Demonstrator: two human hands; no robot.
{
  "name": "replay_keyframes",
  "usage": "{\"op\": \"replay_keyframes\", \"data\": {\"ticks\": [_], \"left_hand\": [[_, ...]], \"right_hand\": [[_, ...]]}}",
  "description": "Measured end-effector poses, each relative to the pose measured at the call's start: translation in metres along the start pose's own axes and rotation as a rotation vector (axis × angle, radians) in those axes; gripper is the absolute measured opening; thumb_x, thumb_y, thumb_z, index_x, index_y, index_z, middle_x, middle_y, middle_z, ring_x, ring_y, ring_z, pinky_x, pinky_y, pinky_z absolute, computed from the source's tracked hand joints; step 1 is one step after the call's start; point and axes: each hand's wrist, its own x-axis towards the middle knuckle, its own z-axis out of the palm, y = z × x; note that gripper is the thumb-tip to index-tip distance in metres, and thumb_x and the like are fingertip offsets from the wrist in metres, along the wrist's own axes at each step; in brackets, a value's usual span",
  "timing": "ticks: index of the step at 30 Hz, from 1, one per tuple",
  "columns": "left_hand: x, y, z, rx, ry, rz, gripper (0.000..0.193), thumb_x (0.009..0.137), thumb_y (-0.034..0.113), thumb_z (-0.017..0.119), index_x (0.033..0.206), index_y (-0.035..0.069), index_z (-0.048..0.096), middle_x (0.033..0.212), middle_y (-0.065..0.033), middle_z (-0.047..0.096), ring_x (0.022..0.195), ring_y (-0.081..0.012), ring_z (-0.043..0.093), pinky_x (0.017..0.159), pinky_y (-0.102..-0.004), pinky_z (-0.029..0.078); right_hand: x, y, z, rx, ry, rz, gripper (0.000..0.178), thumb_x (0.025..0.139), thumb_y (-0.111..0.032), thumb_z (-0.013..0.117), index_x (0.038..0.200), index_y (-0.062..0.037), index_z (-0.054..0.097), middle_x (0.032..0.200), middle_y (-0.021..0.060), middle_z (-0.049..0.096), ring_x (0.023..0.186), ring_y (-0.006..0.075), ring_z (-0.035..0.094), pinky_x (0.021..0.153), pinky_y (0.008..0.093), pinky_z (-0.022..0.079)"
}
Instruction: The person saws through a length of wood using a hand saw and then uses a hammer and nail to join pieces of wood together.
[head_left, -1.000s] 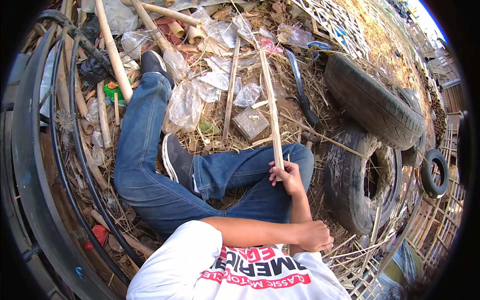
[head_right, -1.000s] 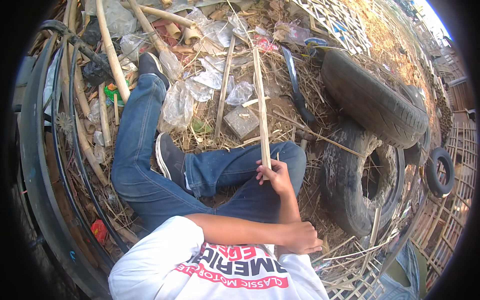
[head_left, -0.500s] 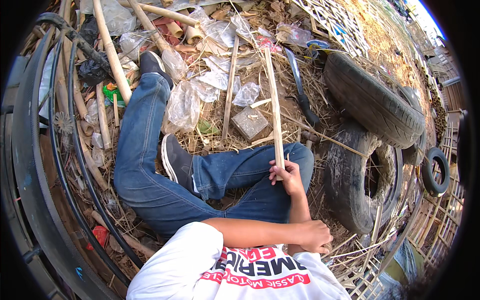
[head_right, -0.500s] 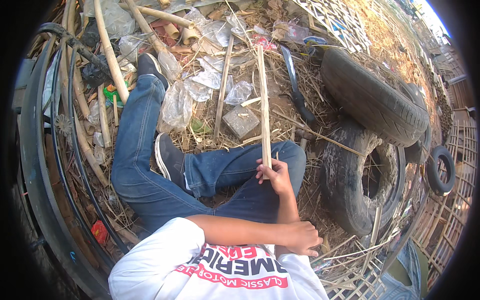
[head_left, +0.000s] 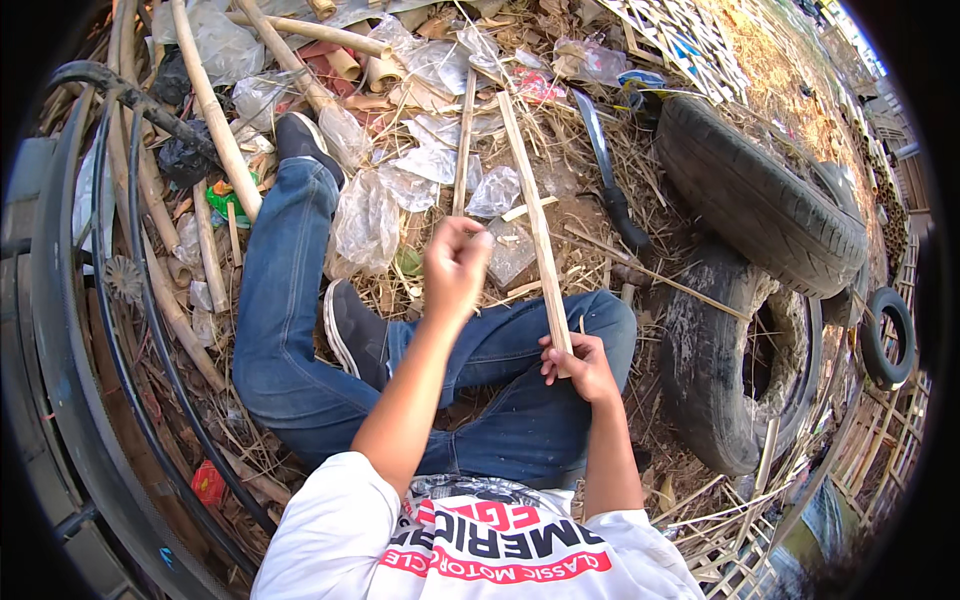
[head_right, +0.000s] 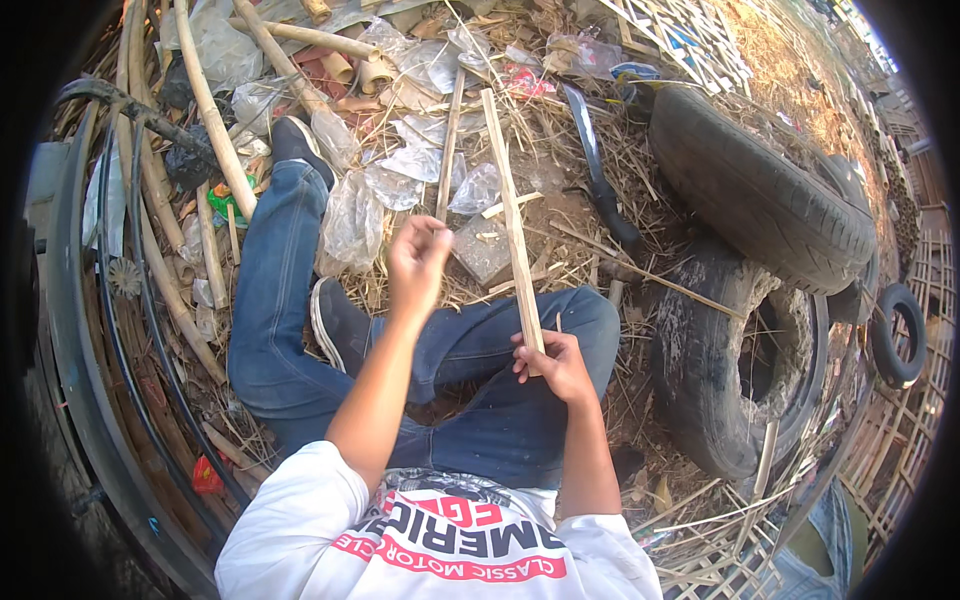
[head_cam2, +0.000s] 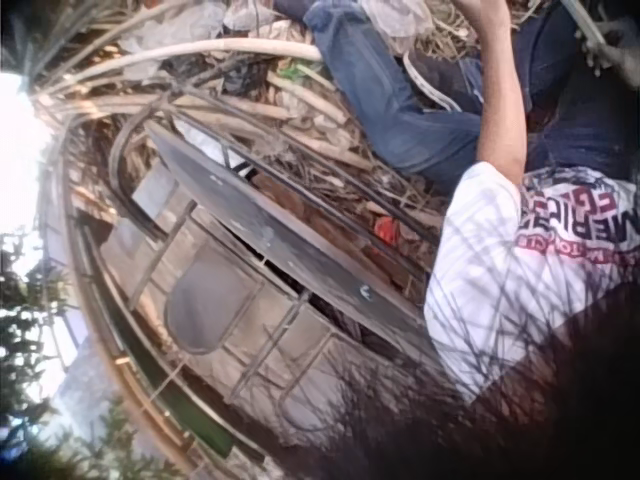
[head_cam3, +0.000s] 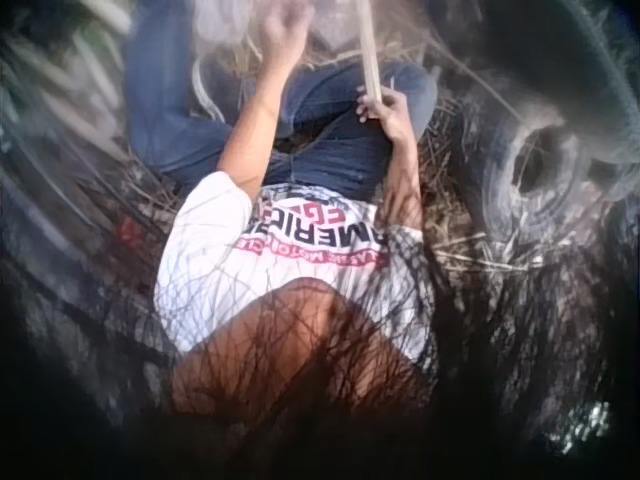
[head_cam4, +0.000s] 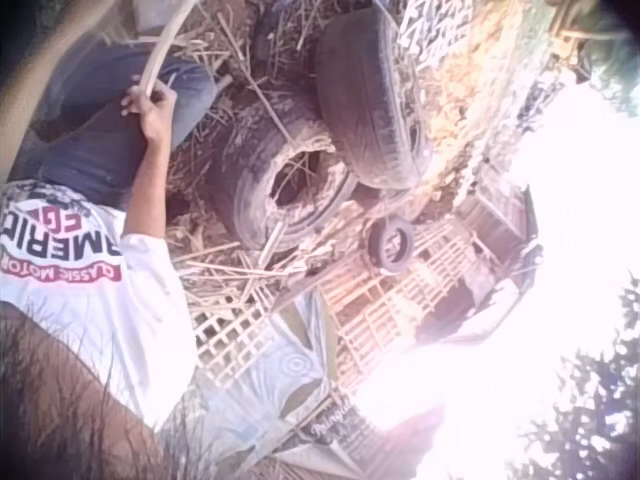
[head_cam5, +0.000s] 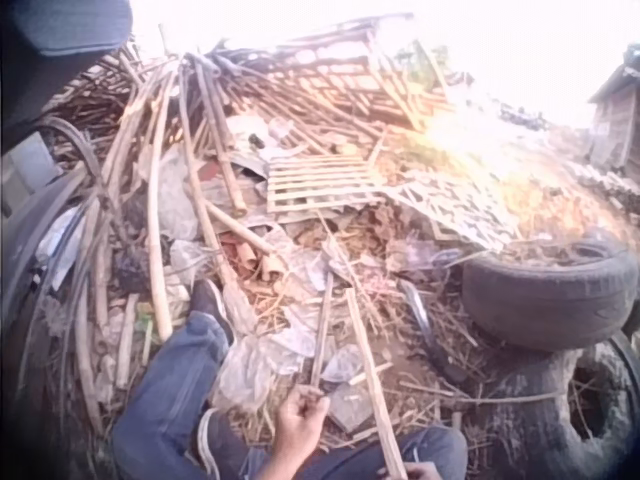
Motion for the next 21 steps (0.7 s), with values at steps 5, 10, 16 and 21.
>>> {"op": "replay_keyframes", "data": {"ticks": [5, 10, 16, 21], "left_hand": [[0.048, -0.12, -0.06, 0.872, -0.097, -0.302, 0.035, 0.078, 0.029, 0.074, 0.103, 0.008, 0.062, 0.076, -0.0099, 0.066, 0.074, -0.0272, 0.066, 0.066, -0.0407, 0.05], [0.039, -0.126, -0.043, 1.048, -0.044, -0.344, 0.038, 0.074, 0.032, 0.077, 0.101, 0.009, 0.066, 0.091, -0.0145, 0.069, 0.089, -0.0333, 0.066, 0.077, -0.0465, 0.052], [0.048, -0.118, -0.062, 0.946, -0.164, -0.413, 0.035, 0.067, 0.031, 0.082, 0.086, 0.005, 0.068, 0.081, -0.014, 0.069, 0.077, -0.0309, 0.067, 0.069, -0.0428, 0.052], [0.052, -0.088, -0.085, 0.19, -0.39, -0.615, 0.02, 0.081, 0.017, 0.076, 0.092, 0.004, 0.065, 0.078, -0.001, 0.065, 0.065, -0.0118, 0.062, 0.059, -0.0258, 0.051]], "right_hand": [[0.004, 0.0, 0.008, -0.03, -0.022, -0.006, 0.021, 0.085, -0.003, 0.064, 0.102, 0.0093, 0.063, 0.08, 0.0117, 0.065, 0.065, 0.0185, 0.065, 0.053, 0.0295, 0.055], [0.002, 0.0, 0.005, -0.023, -0.003, 0.013, 0.02, 0.085, -0.002, 0.064, 0.102, 0.0092, 0.064, 0.08, 0.012, 0.065, 0.065, 0.0189, 0.066, 0.053, 0.0295, 0.055], [0.003, -0.002, 0.006, 0.01, -0.011, 0.023, 0.02, 0.084, -0.002, 0.064, 0.101, 0.009, 0.064, 0.08, 0.0122, 0.065, 0.065, 0.0193, 0.066, 0.053, 0.0303, 0.056], [0.003, 0.0, 0.003, 0.007, -0.01, 0.004, 0.02, 0.084, -0.002, 0.064, 0.101, 0.0093, 0.064, 0.08, 0.0128, 0.065, 0.065, 0.0196, 0.066, 0.053, 0.031, 0.056]]}}
